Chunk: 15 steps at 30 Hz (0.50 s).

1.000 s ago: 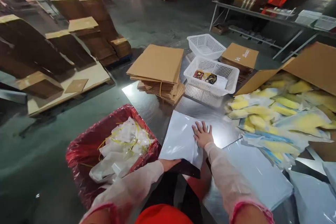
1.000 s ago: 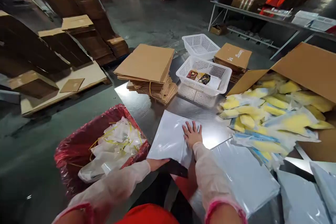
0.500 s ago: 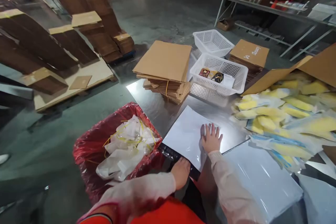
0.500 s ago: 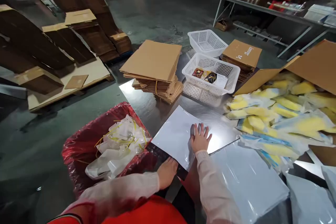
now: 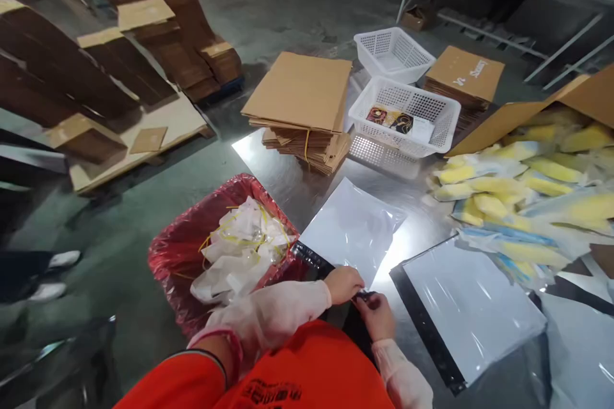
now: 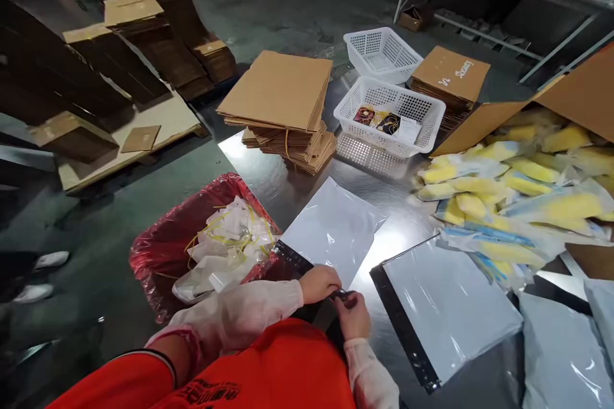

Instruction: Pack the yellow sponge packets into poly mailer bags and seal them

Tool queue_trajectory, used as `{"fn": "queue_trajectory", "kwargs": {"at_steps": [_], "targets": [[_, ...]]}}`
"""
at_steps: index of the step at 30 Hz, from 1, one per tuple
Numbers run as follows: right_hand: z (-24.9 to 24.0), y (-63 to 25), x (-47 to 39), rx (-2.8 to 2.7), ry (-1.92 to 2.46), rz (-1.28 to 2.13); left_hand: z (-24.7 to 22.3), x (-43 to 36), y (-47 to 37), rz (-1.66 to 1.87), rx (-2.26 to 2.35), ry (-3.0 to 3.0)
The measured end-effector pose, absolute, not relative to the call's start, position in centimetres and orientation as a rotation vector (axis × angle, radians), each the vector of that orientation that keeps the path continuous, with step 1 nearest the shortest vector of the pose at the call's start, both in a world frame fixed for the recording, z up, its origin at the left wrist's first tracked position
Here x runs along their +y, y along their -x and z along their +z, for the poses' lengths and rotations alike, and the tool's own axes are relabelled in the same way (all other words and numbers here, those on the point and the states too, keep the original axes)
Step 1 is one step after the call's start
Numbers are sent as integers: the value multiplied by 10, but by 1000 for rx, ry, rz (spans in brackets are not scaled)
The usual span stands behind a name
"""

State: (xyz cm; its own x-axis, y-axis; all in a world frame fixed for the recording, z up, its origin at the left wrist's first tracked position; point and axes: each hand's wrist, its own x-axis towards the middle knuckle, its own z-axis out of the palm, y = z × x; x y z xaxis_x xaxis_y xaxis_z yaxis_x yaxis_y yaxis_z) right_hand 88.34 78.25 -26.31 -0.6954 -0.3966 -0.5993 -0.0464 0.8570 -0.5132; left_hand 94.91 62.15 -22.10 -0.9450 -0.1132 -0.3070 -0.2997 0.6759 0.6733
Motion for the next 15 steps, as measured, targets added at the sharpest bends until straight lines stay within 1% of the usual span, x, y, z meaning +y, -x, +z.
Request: {"fn": "queue_trajectory", "kwargs": {"at_steps": [4, 7, 10, 13, 15], "targets": [[-250, -868, 764, 2468, 495, -590, -240, 624, -949, 1174, 2698, 536], [-247, -865, 743, 2454, 625, -603, -252, 619, -951, 1301, 2659, 825], [-250, -868, 733, 2411, 589, -673, -259, 613, -952, 1492, 2572, 953], [-255, -875, 744, 2337, 517, -750, -256, 610, -954, 1592, 2551, 956], [-259, -880, 757, 2200, 335, -917, -250, 610, -956, 1627, 2551, 956]]}}
